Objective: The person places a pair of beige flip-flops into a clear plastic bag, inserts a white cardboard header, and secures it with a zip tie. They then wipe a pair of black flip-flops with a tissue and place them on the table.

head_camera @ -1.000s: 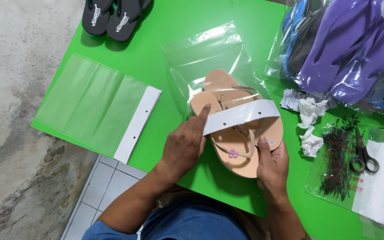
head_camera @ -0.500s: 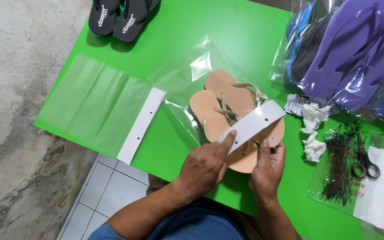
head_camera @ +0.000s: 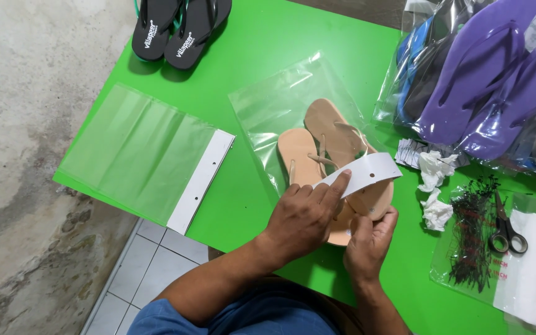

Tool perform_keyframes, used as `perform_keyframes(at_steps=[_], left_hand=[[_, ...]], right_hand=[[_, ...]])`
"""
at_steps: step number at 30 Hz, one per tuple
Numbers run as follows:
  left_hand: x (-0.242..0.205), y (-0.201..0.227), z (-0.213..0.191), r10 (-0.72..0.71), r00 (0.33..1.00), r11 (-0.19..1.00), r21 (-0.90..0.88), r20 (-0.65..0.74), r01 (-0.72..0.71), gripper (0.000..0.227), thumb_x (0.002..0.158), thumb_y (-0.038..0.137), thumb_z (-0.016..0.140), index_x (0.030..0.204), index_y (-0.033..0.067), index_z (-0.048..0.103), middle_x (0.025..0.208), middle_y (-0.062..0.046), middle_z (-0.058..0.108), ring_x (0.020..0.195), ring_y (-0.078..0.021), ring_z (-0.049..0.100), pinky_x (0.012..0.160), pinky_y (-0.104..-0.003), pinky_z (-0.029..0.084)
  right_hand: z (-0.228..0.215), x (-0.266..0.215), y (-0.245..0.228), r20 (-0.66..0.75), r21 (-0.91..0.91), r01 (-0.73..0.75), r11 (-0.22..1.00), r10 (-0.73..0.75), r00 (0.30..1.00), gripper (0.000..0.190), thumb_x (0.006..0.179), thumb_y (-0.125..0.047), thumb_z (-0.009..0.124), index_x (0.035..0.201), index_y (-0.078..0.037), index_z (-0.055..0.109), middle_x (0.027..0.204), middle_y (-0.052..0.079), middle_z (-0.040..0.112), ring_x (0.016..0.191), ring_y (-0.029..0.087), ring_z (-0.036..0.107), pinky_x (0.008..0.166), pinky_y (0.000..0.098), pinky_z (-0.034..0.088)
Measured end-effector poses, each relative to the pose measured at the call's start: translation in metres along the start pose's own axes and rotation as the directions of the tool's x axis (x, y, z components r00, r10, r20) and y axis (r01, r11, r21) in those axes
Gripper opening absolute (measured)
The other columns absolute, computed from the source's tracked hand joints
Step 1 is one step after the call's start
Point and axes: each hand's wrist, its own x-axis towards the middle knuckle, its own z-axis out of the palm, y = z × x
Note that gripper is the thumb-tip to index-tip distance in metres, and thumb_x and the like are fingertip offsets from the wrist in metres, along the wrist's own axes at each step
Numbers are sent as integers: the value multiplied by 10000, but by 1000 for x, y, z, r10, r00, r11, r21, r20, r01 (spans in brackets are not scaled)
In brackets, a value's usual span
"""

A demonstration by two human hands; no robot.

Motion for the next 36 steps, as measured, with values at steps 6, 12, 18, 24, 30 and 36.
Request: perform_keyframes(at_steps=[6, 12, 18, 24, 30, 36], left_hand=[[1, -2, 10, 74, 994, 994, 87, -76, -67, 459, 1056, 143, 500, 1501, 33, 518, 792, -17, 565, 620, -205, 523, 599, -374, 400], [0, -6, 3, 243, 966, 968, -40, -89, -247, 400, 1086, 112, 478, 1474, 33, 533, 814, -14, 519, 642, -207, 507, 571, -376, 424], [-10, -10, 13, 307, 951, 940, -149, -29, -308, 507, 1097, 76, 485, 1595, 61, 387, 915, -12, 523, 695, -209, 508, 638, -386, 489], [-6, -6, 7, 245, 969, 969, -12, -20, -245, 492, 1090, 127, 432, 1576, 49, 424, 837, 6, 501, 686, -210, 477, 660, -373, 419], [-20, -8, 16, -220, 963, 974, 98, 156, 206, 815, 869, 87, 584, 1612, 42, 251, 915, -68, 558, 684, -236, 525, 598, -405, 441], [-40, -22, 34, -153, 954, 974, -121, 259, 190, 809, 855, -78, 550, 1599, -9, 240, 1023, -115, 526, 771, -260, 534, 584, -406, 550]], right_hand=[[13, -1, -18, 115, -104, 87, 991, -75, 991, 354, 973, -56, 484, 1325, -56, 451, 1257, 159, 635, 1119, 221, 600, 1004, 346, 533], [14, 4, -39, 44, -96, -176, 980, 181, 983, 545, 987, -361, 523, 1440, -62, 480, 1260, 160, 672, 1079, 265, 673, 818, 396, 628], [5, 12, -20, 84, -128, 104, 986, -93, 992, 384, 1057, -199, 522, 1392, -12, 543, 1294, 125, 670, 1142, 166, 625, 992, 290, 537], [14, 12, -24, 126, -86, 33, 996, -22, 992, 456, 1048, -289, 497, 1427, -38, 489, 1283, 137, 665, 1114, 200, 645, 933, 297, 574], [17, 11, -19, 64, -27, 125, 992, -123, 990, 540, 1033, -295, 518, 1491, -29, 416, 1401, 161, 613, 1230, 252, 622, 1013, 358, 574], [29, 12, -20, 65, 294, 4, 956, -25, 998, 412, 1041, -178, 520, 1419, -23, 471, 1353, 186, 642, 1204, 282, 655, 1038, 416, 587]])
